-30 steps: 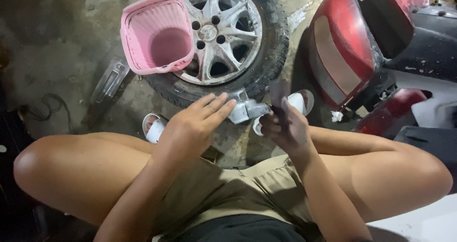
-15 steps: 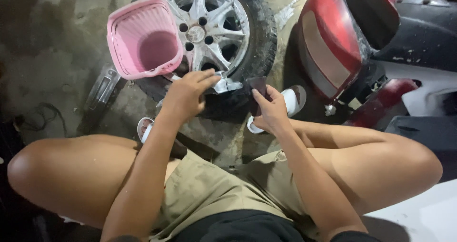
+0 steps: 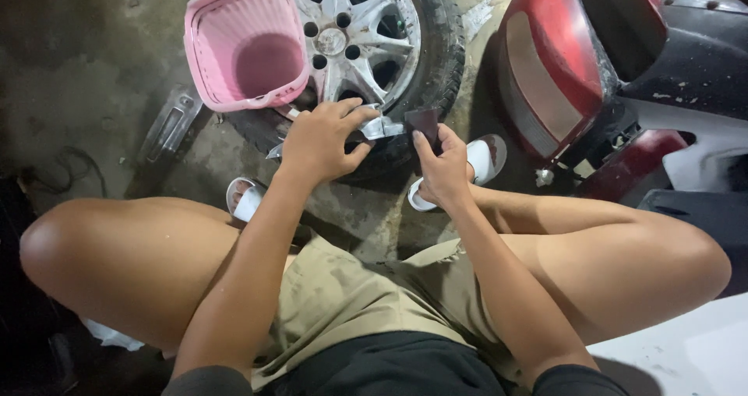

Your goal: The person sands a silver car part with a sanding block while sitting on the floor. They hold the part with one hand and sand with the other, then dip the sanding block into a pink bucket of water and continue sanding.

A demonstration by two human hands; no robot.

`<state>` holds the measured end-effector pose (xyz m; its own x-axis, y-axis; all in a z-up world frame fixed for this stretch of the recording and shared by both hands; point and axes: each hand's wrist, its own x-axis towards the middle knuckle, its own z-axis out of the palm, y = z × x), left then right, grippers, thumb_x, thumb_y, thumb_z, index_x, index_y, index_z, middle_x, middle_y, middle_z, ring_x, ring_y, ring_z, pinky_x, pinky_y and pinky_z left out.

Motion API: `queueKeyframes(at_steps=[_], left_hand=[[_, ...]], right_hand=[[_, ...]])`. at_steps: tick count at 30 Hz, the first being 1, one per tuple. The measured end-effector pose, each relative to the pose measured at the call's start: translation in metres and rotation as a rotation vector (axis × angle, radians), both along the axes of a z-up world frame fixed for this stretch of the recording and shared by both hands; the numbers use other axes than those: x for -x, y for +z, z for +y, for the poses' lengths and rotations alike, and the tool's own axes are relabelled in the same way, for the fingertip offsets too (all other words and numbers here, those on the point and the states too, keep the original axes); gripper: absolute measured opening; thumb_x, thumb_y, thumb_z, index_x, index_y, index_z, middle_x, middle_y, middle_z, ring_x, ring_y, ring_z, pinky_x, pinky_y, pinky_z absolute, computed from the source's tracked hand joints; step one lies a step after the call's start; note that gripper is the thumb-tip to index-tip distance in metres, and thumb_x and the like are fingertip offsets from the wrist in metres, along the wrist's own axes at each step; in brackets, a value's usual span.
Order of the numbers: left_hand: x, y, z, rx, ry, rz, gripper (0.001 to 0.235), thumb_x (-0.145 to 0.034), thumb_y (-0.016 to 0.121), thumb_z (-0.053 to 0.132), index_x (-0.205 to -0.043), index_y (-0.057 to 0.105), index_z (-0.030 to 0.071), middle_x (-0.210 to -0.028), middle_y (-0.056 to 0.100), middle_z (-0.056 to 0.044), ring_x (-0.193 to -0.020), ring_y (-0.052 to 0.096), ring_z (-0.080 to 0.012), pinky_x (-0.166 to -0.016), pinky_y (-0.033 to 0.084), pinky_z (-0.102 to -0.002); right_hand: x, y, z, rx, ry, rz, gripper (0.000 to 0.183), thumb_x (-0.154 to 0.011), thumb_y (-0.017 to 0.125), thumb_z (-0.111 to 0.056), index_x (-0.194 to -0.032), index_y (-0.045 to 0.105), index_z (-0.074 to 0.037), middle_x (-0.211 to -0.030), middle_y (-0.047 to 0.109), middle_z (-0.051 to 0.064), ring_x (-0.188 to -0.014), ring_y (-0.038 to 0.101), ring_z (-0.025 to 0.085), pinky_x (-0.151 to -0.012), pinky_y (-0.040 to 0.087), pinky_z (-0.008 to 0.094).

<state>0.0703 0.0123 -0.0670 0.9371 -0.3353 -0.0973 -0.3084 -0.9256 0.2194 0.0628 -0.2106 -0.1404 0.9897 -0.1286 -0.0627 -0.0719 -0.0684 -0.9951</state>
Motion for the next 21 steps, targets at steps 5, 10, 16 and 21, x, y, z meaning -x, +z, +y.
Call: queueKeyframes(at_steps=[5, 10, 16, 21], left_hand=[[0.008, -0.001, -0.004, -0.011, -0.019, -0.024, 0.05, -0.091, 0.063, 0.045, -0.139, 0.058, 0.035, -0.142, 0.062, -0.006, -0.127, 0.062, -0.0317, -0.087, 0.056, -0.048], [0.005, 0.003, -0.002, 0.022, -0.013, -0.012, 0.048, -0.095, 0.058, 0.05, -0.141, 0.057, 0.034, -0.142, 0.061, -0.008, -0.128, 0.061, -0.033, -0.088, 0.055, -0.05], [0.001, 0.013, -0.004, 0.03, 0.0, 0.048, 0.045, -0.097, 0.055, 0.051, -0.139, 0.058, 0.035, -0.143, 0.061, -0.006, -0.127, 0.061, -0.0323, -0.089, 0.055, -0.051], [0.0, 0.01, -0.001, 0.049, -0.022, 0.009, 0.045, -0.098, 0.053, 0.052, -0.139, 0.059, 0.033, -0.141, 0.063, -0.007, -0.124, 0.063, -0.0342, -0.087, 0.057, -0.052]], right_hand=[[-0.01, -0.025, -0.002, 0.074, 0.005, -0.039, 0.01, -0.093, 0.074, -0.01, -0.085, 0.07, -0.008, -0.062, 0.058, 0.001, -0.057, 0.052, 0.009, -0.049, 0.041, 0.023], [-0.013, -0.032, 0.002, 0.182, -0.014, -0.097, 0.01, -0.093, 0.072, -0.014, -0.086, 0.068, -0.009, -0.062, 0.054, 0.002, -0.057, 0.053, 0.011, -0.047, 0.04, 0.026], [-0.016, -0.04, 0.002, 0.205, -0.007, -0.111, 0.008, -0.093, 0.069, -0.011, -0.088, 0.066, -0.007, -0.063, 0.055, 0.004, -0.057, 0.053, 0.013, -0.048, 0.041, 0.026], [-0.007, -0.038, 0.0, 0.27, -0.026, -0.102, 0.008, -0.092, 0.069, -0.012, -0.086, 0.065, -0.008, -0.061, 0.054, 0.007, -0.054, 0.054, 0.017, -0.047, 0.042, 0.029]])
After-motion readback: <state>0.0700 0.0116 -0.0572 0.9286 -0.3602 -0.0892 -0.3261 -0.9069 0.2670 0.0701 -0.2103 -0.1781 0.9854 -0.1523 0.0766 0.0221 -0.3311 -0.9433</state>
